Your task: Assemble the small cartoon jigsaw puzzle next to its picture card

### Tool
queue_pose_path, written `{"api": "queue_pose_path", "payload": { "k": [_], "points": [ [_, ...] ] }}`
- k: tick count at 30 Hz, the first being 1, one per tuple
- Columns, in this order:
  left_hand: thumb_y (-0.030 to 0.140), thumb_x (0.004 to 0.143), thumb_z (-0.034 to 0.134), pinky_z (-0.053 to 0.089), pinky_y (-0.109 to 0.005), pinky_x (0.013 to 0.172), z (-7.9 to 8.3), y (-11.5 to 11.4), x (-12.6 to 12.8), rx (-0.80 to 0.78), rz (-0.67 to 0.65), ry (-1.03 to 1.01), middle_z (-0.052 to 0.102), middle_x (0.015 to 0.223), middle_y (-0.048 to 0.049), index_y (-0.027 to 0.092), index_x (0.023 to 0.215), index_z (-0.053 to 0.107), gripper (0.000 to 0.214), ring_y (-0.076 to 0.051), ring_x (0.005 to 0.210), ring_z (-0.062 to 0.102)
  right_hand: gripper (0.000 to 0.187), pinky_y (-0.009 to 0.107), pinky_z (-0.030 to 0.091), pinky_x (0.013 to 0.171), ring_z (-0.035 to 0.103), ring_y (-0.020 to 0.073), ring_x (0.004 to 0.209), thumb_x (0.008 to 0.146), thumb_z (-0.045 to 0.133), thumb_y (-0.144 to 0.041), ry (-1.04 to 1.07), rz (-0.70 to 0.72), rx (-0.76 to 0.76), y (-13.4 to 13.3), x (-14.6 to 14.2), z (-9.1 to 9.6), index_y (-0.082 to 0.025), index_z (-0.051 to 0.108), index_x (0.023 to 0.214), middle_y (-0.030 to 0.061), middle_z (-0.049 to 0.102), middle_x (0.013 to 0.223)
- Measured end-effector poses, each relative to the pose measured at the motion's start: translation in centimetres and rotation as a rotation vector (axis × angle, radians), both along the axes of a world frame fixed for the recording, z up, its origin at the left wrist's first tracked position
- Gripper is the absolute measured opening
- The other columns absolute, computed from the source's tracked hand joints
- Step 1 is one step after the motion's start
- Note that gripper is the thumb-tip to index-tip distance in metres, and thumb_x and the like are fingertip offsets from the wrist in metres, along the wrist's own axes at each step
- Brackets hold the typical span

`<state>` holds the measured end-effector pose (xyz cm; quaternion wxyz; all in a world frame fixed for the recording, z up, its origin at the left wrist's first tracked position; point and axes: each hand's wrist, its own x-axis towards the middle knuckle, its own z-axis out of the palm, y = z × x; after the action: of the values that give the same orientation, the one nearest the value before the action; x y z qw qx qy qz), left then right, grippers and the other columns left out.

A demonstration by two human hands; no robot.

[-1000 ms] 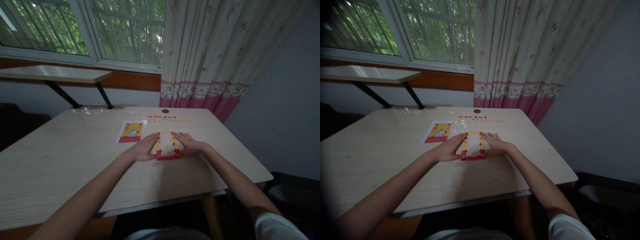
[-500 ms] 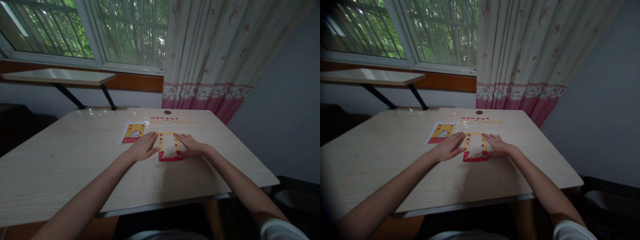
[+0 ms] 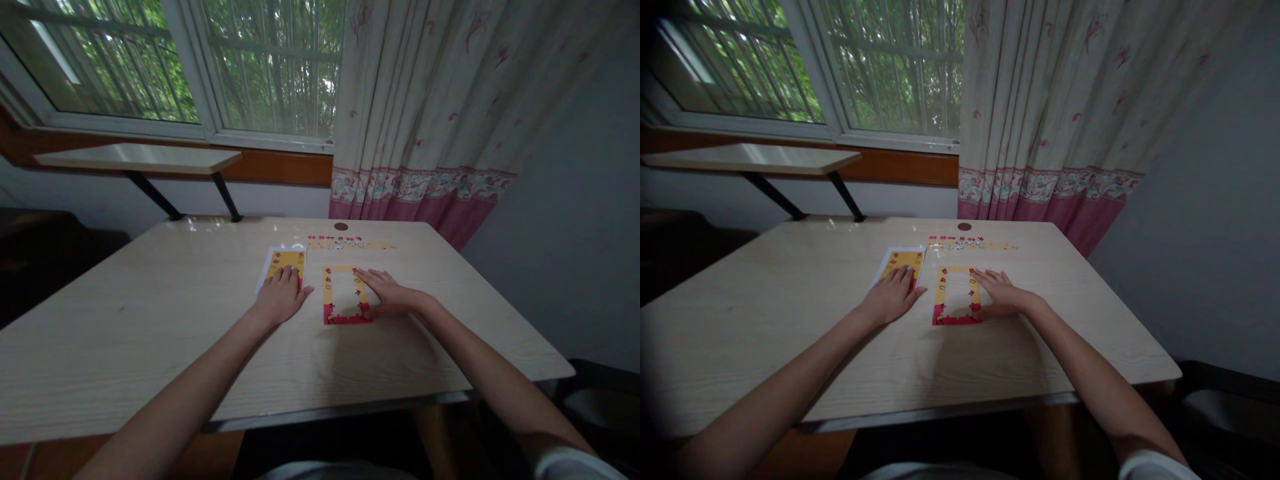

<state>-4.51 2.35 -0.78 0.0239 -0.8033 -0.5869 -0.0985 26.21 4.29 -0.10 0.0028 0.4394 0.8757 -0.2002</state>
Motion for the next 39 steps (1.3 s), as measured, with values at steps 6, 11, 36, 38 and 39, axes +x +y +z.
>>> {"api": "queue_pose_path", "payload": {
  "k": [6, 11, 36, 38, 39],
  "points": [
    [0.057, 0.091, 0.026, 0.039, -0.05, 0.094, 0.3, -0.8, 0.8, 0.019, 0.01, 0.034, 0.047, 0.132, -0.0252, 0.006, 0.125, 0.046, 0.065, -0.038, 0.122, 0.043, 0.109, 0.055, 0.005, 0.113, 0.007, 0.0346, 0.141, 0.067, 0.061, -0.068, 0.011, 0.008, 0.005, 0.1, 0.1, -0.3, -0.024, 0.004, 0.149, 0.0087, 0.007, 0.156],
    [0.057, 0.092, 0.025, 0.044, -0.048, 0.085, 1.7, -1.7, 1.7, -0.015, 0.03, 0.059, 0.056, 0.119, -0.0212, 0.009, 0.113, 0.054, 0.06, -0.036, 0.109, 0.052, 0.109, 0.055, 0.004, 0.114, 0.005, 0.034, 0.142, 0.068, 0.06, -0.067, -0.009, -0.009, -0.017, -0.1, -0.1, 0.1, -0.023, 0.004, 0.149, 0.0074, 0.005, 0.156],
    [0.06, 0.083, 0.038, 0.033, -0.049, 0.102, -0.2, 5.9, -10.1, -0.085, -0.135, -0.084, 0.05, 0.132, -0.0114, 0.022, 0.125, 0.055, 0.059, -0.031, 0.122, 0.044, 0.11, 0.055, 0.006, 0.114, 0.007, 0.0349, 0.141, 0.067, 0.059, -0.071, -0.023, -0.011, -0.016, -0.3, -0.3, 0.8, -0.022, 0.006, 0.15, 0.0086, 0.005, 0.156],
    [0.059, 0.084, 0.037, 0.033, -0.049, 0.103, -0.2, 5.9, -10.1, -0.091, -0.155, -0.089, 0.05, 0.132, -0.0123, 0.02, 0.124, 0.055, 0.059, -0.031, 0.123, 0.043, 0.11, 0.055, 0.008, 0.114, 0.008, 0.0351, 0.141, 0.067, 0.059, -0.07, -0.02, -0.014, -0.014, -0.3, -0.3, 0.8, -0.022, 0.006, 0.15, 0.0089, 0.007, 0.156],
    [0.059, 0.084, 0.037, 0.033, -0.049, 0.103, -0.2, 5.9, -10.1, -0.089, -0.162, -0.093, 0.051, 0.131, -0.0124, 0.02, 0.124, 0.056, 0.059, -0.031, 0.124, 0.043, 0.11, 0.055, 0.008, 0.114, 0.008, 0.0352, 0.141, 0.067, 0.059, -0.07, -0.021, -0.015, -0.013, -0.3, -0.3, 0.7, -0.022, 0.006, 0.15, 0.009, 0.007, 0.156]
  ]
}}
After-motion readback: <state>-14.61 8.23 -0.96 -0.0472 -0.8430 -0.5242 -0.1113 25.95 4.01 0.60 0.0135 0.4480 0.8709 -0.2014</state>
